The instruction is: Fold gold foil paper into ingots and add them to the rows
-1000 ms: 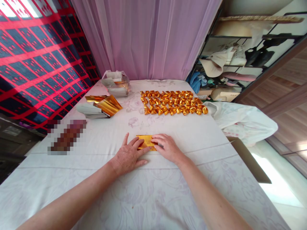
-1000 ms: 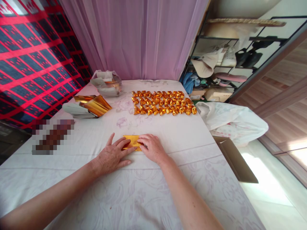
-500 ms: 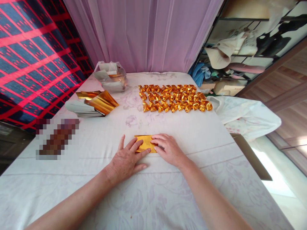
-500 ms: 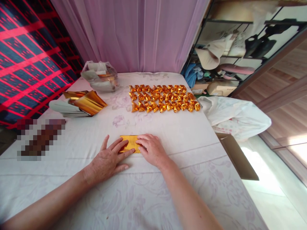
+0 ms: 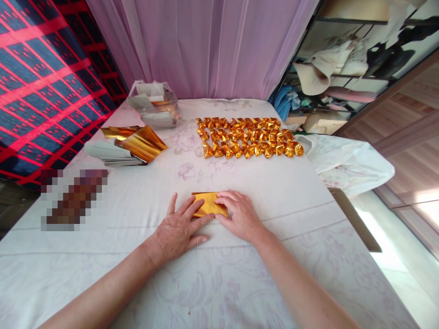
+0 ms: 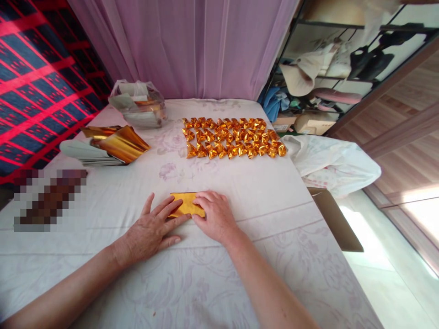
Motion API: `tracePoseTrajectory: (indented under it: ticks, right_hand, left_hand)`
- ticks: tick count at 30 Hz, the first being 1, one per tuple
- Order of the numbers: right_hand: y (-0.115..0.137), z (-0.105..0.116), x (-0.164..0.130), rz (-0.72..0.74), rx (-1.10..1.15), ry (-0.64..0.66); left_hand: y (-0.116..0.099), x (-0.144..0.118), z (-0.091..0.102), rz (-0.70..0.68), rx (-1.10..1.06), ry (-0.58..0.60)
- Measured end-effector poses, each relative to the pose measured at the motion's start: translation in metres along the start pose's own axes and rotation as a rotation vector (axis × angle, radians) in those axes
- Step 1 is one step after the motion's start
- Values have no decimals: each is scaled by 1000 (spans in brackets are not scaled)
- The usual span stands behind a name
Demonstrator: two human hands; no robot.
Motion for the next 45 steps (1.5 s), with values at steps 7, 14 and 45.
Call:
tracePoseTrajectory:
  ticks: [7, 14, 45]
  right_hand:
    - [2, -1, -1, -12, -2, -4]
    - [1, -5, -1, -33, -26, 11]
    - [-2, -6, -1, -29, -27, -6]
  left_hand:
    - [3, -4, -3, -20, -33, 0]
    - [3, -5, 1, -50, -35, -9]
    - [16, -10, 9, -146, -155, 49]
Point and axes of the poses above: each hand's wrist, its own x-axis towards the middle knuckle, its own z-axis out of the back of the hand, y = z × x, the point moved 9 cm from there along x, towards the middle knuckle, and after that the axes turned 8 degrees about -z, right-handed, at the moved point
